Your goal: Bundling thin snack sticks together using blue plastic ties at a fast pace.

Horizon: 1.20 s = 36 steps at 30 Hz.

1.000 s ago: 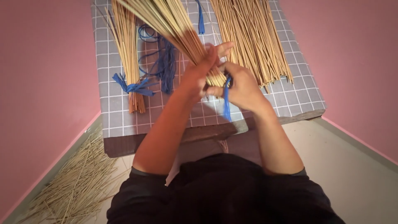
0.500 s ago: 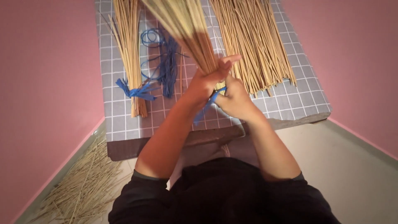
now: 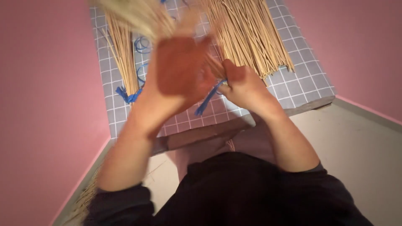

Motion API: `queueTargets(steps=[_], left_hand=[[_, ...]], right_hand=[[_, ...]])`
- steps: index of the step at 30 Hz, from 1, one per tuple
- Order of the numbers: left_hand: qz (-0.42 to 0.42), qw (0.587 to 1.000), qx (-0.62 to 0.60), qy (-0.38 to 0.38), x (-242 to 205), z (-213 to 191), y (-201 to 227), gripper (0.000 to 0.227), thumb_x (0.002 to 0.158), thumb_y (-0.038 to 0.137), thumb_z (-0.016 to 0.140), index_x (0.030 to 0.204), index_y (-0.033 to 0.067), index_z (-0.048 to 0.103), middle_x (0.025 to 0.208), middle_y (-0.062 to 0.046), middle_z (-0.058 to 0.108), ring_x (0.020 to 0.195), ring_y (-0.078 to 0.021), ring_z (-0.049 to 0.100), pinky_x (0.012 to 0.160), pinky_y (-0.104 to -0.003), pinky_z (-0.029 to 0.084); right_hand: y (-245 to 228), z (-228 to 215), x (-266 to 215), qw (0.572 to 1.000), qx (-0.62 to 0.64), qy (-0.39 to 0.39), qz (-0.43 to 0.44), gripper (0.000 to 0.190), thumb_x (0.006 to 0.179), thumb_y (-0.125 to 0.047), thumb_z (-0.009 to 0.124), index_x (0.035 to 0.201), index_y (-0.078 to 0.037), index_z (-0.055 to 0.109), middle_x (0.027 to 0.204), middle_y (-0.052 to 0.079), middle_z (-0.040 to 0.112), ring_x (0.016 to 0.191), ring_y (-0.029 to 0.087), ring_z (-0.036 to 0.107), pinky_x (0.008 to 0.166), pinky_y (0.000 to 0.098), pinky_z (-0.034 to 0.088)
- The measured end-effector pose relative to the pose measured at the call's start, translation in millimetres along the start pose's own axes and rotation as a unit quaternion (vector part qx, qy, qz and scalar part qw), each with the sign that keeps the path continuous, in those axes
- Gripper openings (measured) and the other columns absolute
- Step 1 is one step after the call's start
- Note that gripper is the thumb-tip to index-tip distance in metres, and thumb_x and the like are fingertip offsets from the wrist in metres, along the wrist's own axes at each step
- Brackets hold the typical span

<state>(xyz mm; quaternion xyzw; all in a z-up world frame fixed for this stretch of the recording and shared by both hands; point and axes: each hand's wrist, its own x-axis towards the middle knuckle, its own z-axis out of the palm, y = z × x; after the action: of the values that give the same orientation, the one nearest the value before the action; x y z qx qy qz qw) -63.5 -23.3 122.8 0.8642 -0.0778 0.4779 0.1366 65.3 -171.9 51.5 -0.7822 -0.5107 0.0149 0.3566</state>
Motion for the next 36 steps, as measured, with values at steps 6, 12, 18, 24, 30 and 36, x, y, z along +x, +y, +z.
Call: queueTargets(steps=[6,12,18,24,30,36], left_hand=[[-0.005,0.796,0.214,-0.566,24,29,-26,0.014,0.071,0.012,0.069,0.085,0.0104,0.075,0.075,-0.011,0.073,0.066,-0.0344,0.067,0.065,-0.049,0.053],[-0.032,0.793,0.139,-0.593,12,26,-38,0.027,0.072,0.011,0.066,0.095,0.0188,0.079,0.083,-0.003,0.076,0.071,-0.0288,0.070,0.061,-0.041,0.053],[0.049,0.823,0.276,-0.494,2,-8,-43,0.011,0.083,0.017,0.066,0.082,0.0128,0.076,0.072,-0.012,0.072,0.059,-0.0321,0.069,0.049,-0.045,0.055],[0.069,0.814,0.319,-0.480,8,-33,-25,0.008,0.083,0.022,0.074,0.077,0.0167,0.075,0.069,-0.001,0.075,0.054,-0.0194,0.071,0.042,-0.034,0.053],[0.077,0.898,0.229,-0.369,9,-39,-4,0.011,0.087,0.020,0.071,0.092,0.0097,0.070,0.071,-0.010,0.072,0.051,-0.0254,0.067,0.045,-0.041,0.057],[0.062,0.942,0.162,-0.287,14,-34,-5,0.012,0.088,0.016,0.066,0.094,0.0058,0.069,0.075,-0.013,0.071,0.048,-0.0280,0.065,0.042,-0.041,0.051]], right_hand=[[-28,-12,-3,0.989,-0.125,-0.067,-0.048,0.052,0.081,-0.010,0.069,0.130,-0.009,0.052,0.075,0.015,0.068,0.064,0.039,0.068,0.054,0.0488,0.050],[-24,-24,3,0.982,-0.119,-0.149,-0.010,0.044,0.083,-0.026,0.080,0.120,-0.018,0.055,0.085,0.007,0.073,0.072,0.028,0.074,0.064,0.0422,0.059],[-17,-76,3,0.968,-0.168,-0.176,-0.061,0.072,0.084,-0.044,0.078,0.141,-0.005,0.056,0.081,0.008,0.077,0.062,0.026,0.074,0.055,0.0385,0.055],[41,-113,0,0.951,0.158,-0.185,-0.191,0.024,0.101,-0.015,0.052,0.119,-0.004,0.062,0.090,0.001,0.068,0.049,0.003,0.043,0.044,0.0154,0.038],[29,-58,41,0.713,0.683,-0.004,-0.160,0.031,0.102,-0.011,0.062,0.131,-0.003,0.070,0.085,-0.005,0.060,0.057,0.002,0.045,0.049,0.0147,0.035],[54,13,66,0.783,0.602,-0.048,-0.149,0.029,0.109,-0.011,0.054,0.137,-0.008,0.058,0.075,0.008,0.060,0.058,0.016,0.055,0.050,0.0246,0.044]])
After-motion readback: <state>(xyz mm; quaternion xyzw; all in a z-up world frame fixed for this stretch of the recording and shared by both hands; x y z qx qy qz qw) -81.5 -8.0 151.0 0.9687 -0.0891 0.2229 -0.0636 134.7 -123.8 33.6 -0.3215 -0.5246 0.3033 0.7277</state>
